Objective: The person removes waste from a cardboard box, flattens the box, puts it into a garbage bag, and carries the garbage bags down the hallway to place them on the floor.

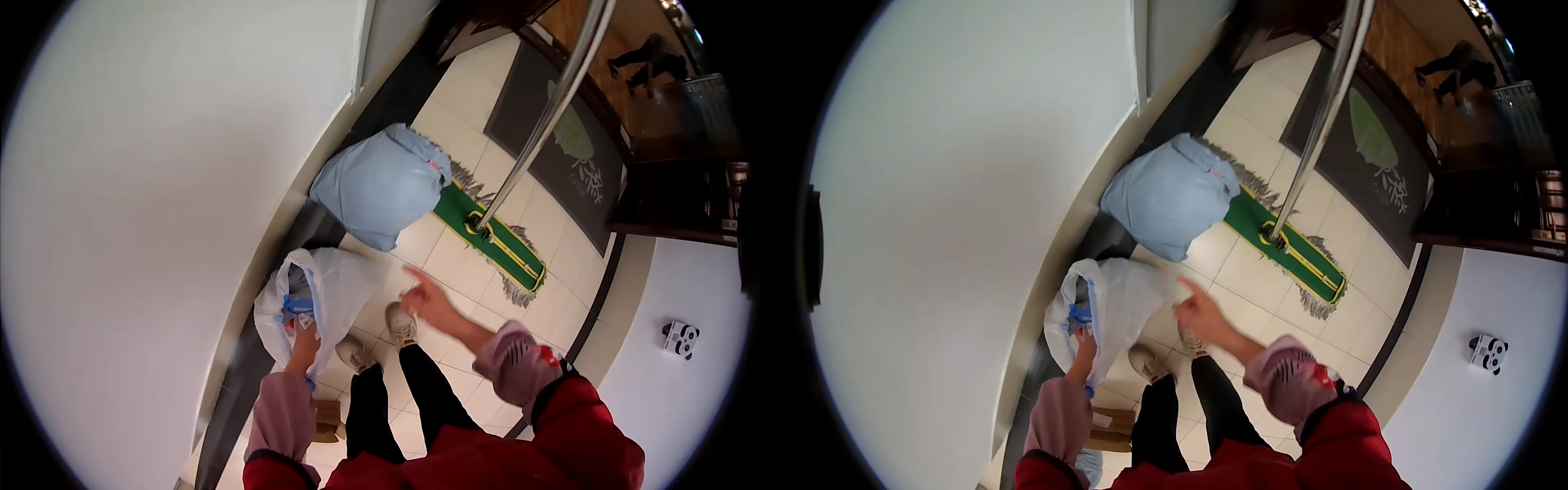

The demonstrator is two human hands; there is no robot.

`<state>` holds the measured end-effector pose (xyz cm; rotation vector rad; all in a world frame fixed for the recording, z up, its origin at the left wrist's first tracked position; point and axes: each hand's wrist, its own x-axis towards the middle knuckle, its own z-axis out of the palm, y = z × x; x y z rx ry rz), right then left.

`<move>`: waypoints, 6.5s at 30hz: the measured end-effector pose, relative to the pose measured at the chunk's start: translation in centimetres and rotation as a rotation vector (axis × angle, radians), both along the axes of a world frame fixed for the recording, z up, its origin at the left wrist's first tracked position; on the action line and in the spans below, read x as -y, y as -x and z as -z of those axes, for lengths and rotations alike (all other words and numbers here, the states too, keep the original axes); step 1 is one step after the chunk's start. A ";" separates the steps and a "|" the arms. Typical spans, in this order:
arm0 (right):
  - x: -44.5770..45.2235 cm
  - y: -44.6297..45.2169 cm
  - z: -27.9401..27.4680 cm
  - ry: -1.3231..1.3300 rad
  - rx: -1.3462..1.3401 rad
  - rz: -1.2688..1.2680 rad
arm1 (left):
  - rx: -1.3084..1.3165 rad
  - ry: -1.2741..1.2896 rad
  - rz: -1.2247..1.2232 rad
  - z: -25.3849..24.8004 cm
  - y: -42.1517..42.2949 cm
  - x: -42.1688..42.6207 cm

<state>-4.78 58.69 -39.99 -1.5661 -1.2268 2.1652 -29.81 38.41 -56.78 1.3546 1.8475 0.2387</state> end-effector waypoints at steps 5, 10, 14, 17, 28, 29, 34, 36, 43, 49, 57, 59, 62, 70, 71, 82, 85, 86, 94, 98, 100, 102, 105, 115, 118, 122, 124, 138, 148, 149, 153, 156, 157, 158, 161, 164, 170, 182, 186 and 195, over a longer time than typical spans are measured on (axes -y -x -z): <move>-11.1 -1.5 1.8 0.071 0.252 0.314 | 0.369 0.176 -0.272 -6.1 1.0 -0.9; -20.2 -1.8 6.0 0.059 0.170 0.460 | 0.431 0.148 -0.634 -12.2 1.5 -1.7; -22.6 -1.1 9.7 -0.014 0.296 0.175 | 0.204 -0.008 -0.661 -16.2 0.2 -3.0; -18.4 0.1 13.1 -0.387 0.323 -0.200 | 0.021 -0.343 -0.513 -18.7 -1.3 -7.5; 1.0 4.5 4.5 -0.880 0.152 -1.000 | -0.160 -0.043 -0.309 -10.1 -8.6 -24.0; 1.5 4.0 4.0 -0.814 0.172 -1.080 | -0.128 0.160 -0.346 -9.3 -8.6 -22.9; 0.7 -0.5 3.6 -0.392 0.109 -0.611 | 0.351 0.007 -0.738 -9.7 -6.1 -19.2; -0.9 -1.5 3.9 -0.024 0.064 -0.245 | 0.472 0.006 -0.855 -11.1 -6.1 -19.0; -2.1 4.6 7.2 0.270 -0.020 0.067 | 0.678 -0.008 -1.005 -13.3 -7.6 -18.0; -0.8 2.2 9.7 -0.078 0.084 -0.006 | 0.750 -0.030 -1.080 -14.3 -7.1 -18.0; -4.3 -9.2 12.0 -0.570 0.841 0.098 | 0.828 -0.025 -1.169 -14.0 -7.2 -17.0; -4.5 -10.0 12.8 -0.004 0.646 0.308 | 0.860 -0.009 -1.209 -13.8 -7.2 -16.7; -5.2 -8.1 13.1 0.276 0.469 0.411 | 0.761 -0.011 -1.103 -13.9 -7.2 -16.0; -8.2 -7.5 5.5 -0.421 0.170 0.466 | 0.662 -0.242 -1.183 -16.1 -5.5 -17.1; -8.8 -8.5 4.9 -0.371 0.167 0.473 | 0.637 -0.246 -1.179 -16.1 -5.4 -16.9; -10.4 -10.9 6.5 -0.573 0.616 -0.188 | 0.906 -0.095 -1.340 -12.6 -7.2 -14.2; -10.8 -7.8 4.3 -0.988 0.628 -0.379 | 0.872 -0.059 -1.311 -12.3 -7.3 -13.9; -11.4 -6.3 4.1 -1.071 0.563 -0.378 | 0.861 -0.063 -1.306 -12.2 -7.3 -13.8; -14.4 4.5 7.6 -0.989 0.383 -0.625 | 0.831 -0.038 -1.234 -12.5 -7.0 -13.3; -14.2 4.4 7.9 -0.538 0.251 -0.702 | 0.849 0.005 -1.311 -12.6 -6.8 -13.3; -13.8 3.9 4.6 -0.361 0.100 -0.434 | 0.900 0.015 -1.368 -12.8 -6.4 -13.6; -13.7 2.4 3.5 -0.321 0.039 -0.257 | 0.907 0.064 -1.339 -12.2 -6.3 -13.3; -14.2 1.0 1.6 -0.176 -0.020 -0.125 | 0.898 0.138 -1.340 -11.8 -7.1 -13.2; -15.1 -1.5 3.0 -0.180 -0.109 0.236 | 0.262 0.189 -0.835 -8.3 -12.0 -10.0; -15.4 -2.0 3.1 -0.165 -0.114 0.265 | 0.312 0.295 -0.979 -5.6 -13.2 -9.2; -15.6 -2.5 3.0 -0.133 -0.111 0.288 | 0.640 0.455 -1.360 -2.7 -13.7 -8.8; -15.7 -2.7 3.1 -0.178 -0.103 0.245 | 0.725 0.410 -1.471 -4.3 -13.5 -9.7; -13.0 -3.6 1.4 -0.266 0.034 0.026 | 0.934 -0.018 -1.499 -13.9 -12.8 -12.2; -8.9 -1.9 1.8 -0.212 -0.067 -0.013 | 0.791 0.033 -1.288 -11.1 -12.1 -9.4; -8.7 -2.0 1.7 -0.164 -0.049 -0.051 | 0.974 0.031 -1.365 -11.1 -12.2 -9.3; -6.5 -1.7 2.0 -0.158 0.041 -0.225 | 1.432 0.001 -1.490 -14.0 -11.4 -11.4; -5.2 -0.7 2.1 -0.396 -0.019 -0.465 | 1.477 -0.020 -1.459 -14.0 -11.6 -11.7; -5.0 -0.3 1.9 -0.315 -0.019 -0.553 | 1.478 -0.025 -1.450 -14.0 -11.8 -11.7; -4.9 0.3 1.6 -0.460 -0.021 -0.615 | 1.469 -0.019 -1.433 -14.0 -11.8 -11.8; -3.8 1.8 1.2 -0.707 -0.006 -0.728 | 1.488 0.000 -1.396 -14.6 -11.8 -12.0; -3.6 2.3 1.8 -0.624 0.097 -0.748 | 1.582 0.004 -1.374 -16.4 -12.1 -12.9; -3.2 2.0 1.7 -0.722 0.067 -0.655 | 1.611 -0.006 -1.432 -18.9 -12.8 -13.6; -3.4 0.4 4.0 -0.447 0.034 -0.419 | 0.625 -0.300 -1.024 -20.5 -11.4 -11.9; -4.1 -1.2 4.5 -0.313 0.047 -0.330 | -0.412 -0.407 -0.677 -20.6 -4.8 -10.2; -5.6 -2.1 -5.9 -0.071 0.072 -0.483 | -0.085 0.303 -1.125 -11.8 -3.0 -1.9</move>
